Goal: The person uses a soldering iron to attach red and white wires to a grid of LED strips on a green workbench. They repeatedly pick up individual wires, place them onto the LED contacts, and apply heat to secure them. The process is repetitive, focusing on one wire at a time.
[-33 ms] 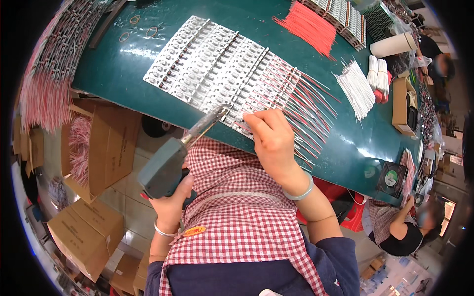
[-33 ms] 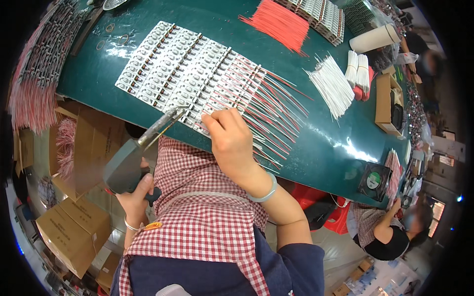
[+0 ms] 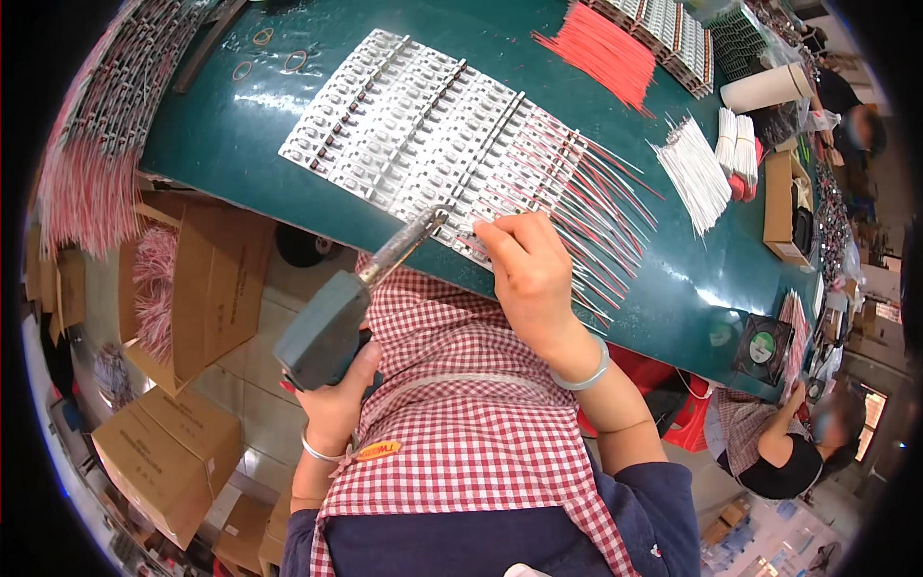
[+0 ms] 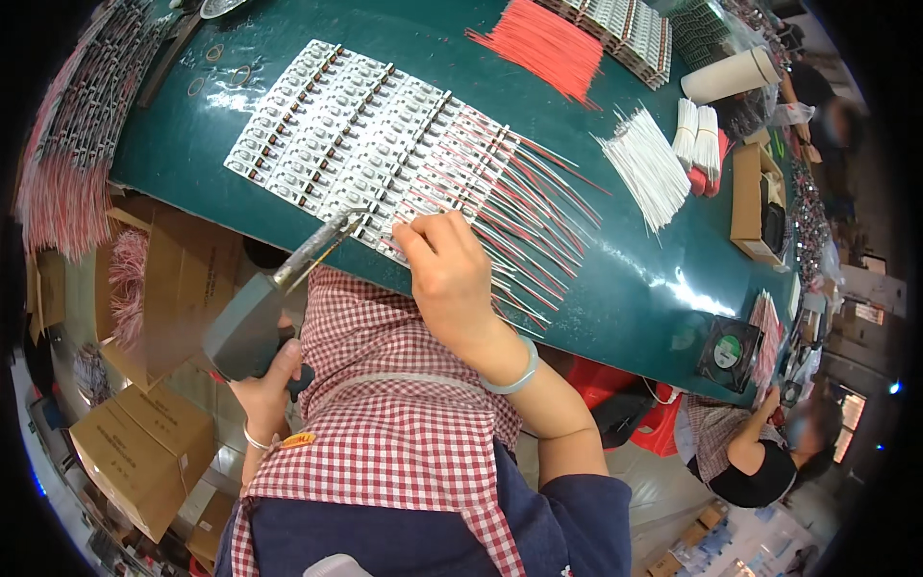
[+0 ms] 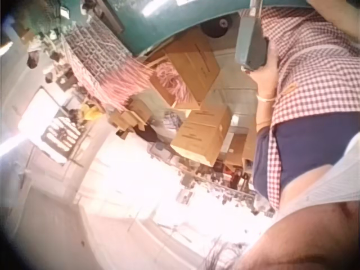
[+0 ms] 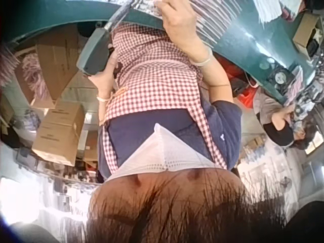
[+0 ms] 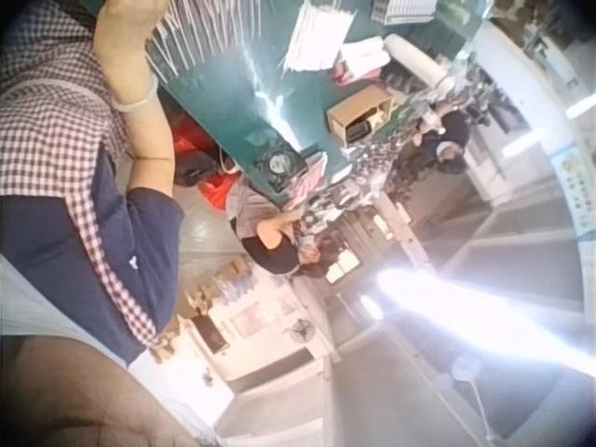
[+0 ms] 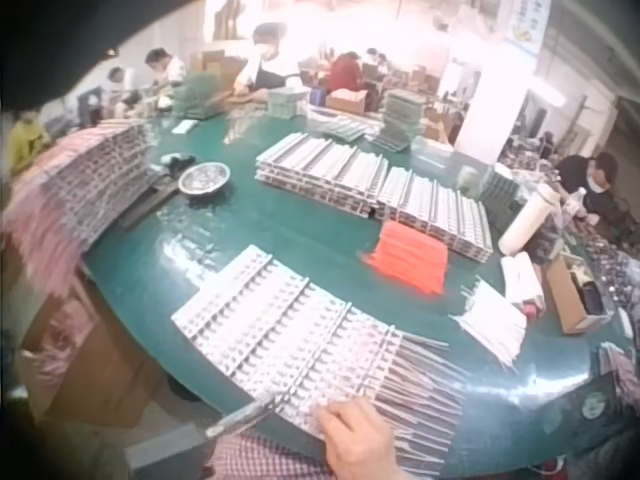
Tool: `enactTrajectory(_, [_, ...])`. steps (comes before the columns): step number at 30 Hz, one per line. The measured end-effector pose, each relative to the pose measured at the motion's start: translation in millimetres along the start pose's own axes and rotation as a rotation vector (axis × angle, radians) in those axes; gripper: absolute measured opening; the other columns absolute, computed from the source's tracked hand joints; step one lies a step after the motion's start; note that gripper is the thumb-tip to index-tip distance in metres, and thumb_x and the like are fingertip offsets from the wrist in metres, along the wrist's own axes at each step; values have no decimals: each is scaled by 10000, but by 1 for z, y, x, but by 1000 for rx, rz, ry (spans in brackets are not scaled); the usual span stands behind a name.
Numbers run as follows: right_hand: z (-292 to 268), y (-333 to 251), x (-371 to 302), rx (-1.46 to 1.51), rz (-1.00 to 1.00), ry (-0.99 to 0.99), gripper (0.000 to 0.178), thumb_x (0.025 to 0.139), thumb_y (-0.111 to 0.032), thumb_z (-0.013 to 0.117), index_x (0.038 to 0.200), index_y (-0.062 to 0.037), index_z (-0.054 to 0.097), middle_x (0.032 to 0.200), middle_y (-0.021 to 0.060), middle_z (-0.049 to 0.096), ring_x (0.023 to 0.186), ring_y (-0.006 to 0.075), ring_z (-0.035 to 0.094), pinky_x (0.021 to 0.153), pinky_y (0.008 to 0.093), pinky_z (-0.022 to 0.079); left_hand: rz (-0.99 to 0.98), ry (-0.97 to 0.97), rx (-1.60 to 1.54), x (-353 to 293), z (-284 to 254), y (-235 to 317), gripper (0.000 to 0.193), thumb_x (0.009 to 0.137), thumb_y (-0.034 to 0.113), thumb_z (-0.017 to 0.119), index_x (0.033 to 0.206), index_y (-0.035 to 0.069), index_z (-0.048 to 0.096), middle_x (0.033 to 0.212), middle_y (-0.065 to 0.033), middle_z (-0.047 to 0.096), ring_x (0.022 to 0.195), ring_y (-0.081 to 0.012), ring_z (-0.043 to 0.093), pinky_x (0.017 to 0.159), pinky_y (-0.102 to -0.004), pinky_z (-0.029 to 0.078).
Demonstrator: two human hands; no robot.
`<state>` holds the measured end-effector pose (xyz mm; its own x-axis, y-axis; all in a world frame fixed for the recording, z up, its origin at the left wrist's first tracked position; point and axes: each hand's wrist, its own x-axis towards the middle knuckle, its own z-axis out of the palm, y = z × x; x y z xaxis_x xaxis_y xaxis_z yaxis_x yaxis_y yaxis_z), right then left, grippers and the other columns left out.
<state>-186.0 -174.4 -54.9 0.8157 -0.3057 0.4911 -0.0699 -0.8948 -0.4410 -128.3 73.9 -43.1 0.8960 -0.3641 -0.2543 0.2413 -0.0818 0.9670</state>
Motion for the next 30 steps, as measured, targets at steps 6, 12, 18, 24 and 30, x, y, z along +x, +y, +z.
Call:
enactTrajectory(6, [1,-3,-1,-67,-28,-22,279,722,51,655,994,3,694,898,81,602,823,248,571,655,345,504,172,-80,304,1,9,9,201,814,21,781,990,-32,700,962,-67,694,781,-133,643,697,-272,523])
enactTrajectory(12, [1,-3,0,-104,-38,-30,272,716,35,653,985,13,684,910,86,595,837,253,561,666,341,498,264,-132,392,5,11,5,224,780,-11,777,980,-45,684,944,-118,674,780,-188,660,682,-279,525])
enactTrajectory(18, [2,-4,1,-113,-47,-33,259,714,28,653,972,14,681,913,87,587,836,256,561,662,345,498,356,-127,417,8,17,1,202,770,-27,772,951,-40,684,959,-133,684,778,-215,671,668,-299,533])
enactTrajectory(24, [2,-4,1,-124,-42,-31,258,710,24,654,966,10,683,903,87,580,831,256,559,657,346,500,444,-148,511,9,20,3,166,750,-39,771,893,-34,685,885,-137,670,753,-254,669,647,-309,532])
enactTrajectory(30, [2,-4,1,-120,-45,-35,253,711,21,656,962,6,683,898,86,579,830,255,561,654,344,499,545,-73,481,7,17,0,185,735,-26,780,899,-29,692,866,-119,665,710,-250,662,612,-316,527])
